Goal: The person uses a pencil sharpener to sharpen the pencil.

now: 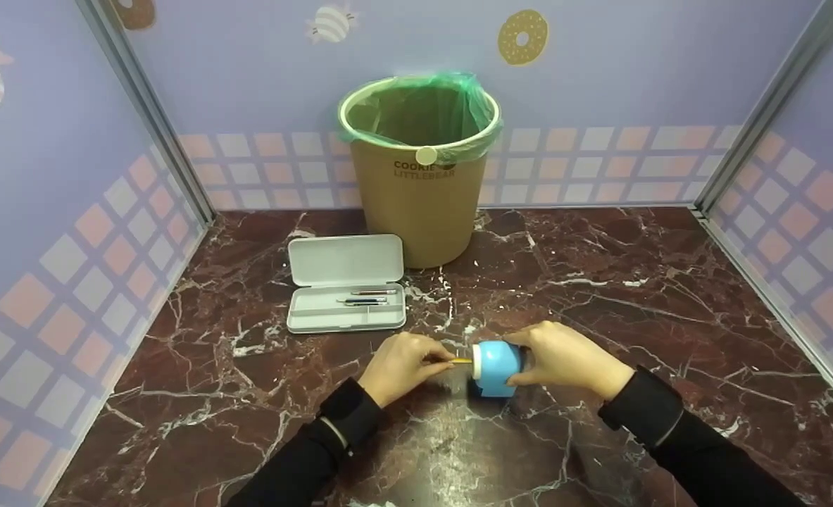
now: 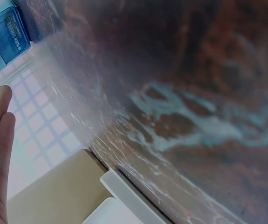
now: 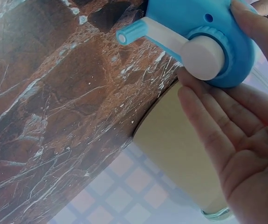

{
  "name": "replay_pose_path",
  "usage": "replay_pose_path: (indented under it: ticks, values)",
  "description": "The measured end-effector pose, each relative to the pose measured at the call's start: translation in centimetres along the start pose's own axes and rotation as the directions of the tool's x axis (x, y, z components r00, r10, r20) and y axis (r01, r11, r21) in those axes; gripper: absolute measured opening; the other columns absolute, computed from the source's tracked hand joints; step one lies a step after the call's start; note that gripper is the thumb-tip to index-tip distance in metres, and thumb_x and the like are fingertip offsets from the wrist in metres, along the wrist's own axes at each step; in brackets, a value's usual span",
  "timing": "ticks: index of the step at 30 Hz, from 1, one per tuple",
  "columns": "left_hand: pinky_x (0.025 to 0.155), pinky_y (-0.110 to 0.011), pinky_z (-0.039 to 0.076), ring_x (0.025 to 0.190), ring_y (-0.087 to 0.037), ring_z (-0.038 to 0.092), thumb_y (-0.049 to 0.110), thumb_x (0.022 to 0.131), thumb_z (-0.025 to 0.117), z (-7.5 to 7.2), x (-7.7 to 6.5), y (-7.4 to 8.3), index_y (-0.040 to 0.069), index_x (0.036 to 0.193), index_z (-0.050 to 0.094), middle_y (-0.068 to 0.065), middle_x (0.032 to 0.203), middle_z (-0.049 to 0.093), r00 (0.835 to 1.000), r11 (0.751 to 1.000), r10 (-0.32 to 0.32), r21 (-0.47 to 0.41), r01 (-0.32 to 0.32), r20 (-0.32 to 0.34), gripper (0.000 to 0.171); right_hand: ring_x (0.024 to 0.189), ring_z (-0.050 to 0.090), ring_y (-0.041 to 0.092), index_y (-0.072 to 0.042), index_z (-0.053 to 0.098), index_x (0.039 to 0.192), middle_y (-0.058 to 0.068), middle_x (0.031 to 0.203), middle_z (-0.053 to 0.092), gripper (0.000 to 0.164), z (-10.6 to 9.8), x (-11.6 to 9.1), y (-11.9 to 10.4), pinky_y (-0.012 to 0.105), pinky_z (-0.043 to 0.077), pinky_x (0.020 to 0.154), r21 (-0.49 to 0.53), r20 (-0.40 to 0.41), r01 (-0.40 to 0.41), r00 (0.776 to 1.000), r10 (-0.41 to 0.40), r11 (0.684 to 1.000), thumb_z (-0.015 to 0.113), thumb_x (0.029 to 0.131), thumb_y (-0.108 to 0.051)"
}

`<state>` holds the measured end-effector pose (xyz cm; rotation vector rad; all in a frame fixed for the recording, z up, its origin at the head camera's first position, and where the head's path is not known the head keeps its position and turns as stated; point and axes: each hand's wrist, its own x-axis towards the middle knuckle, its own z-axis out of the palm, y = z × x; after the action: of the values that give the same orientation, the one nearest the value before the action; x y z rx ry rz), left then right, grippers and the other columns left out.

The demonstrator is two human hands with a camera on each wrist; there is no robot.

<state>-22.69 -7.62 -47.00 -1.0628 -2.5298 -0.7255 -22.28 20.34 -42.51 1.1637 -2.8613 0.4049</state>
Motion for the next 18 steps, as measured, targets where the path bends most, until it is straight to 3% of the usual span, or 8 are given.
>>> replay_pose_path:
  ticks: [18]
  values:
    - [0.07, -0.025, 0.06, 0.072, -0.012, 0.075, 0.021, 0.086, 0.08, -0.16, -0.27, -0.66, 0.013, 0.091, 0.081, 0.0, 0.086, 0.081, 1.0, 1.0, 0.012, -0.015, -0.012, -0.001, 0.009, 0.078, 0.073, 0.017, -0.003, 0.074, 0.118, 0.01, 0.101, 0.079, 0.054, -0.07, -0.04, 0.07, 0.031, 0.058, 0.068, -0.032, 0.009, 0.003, 1.0, -0.003, 0.999, 0.088, 0.078, -0.037]
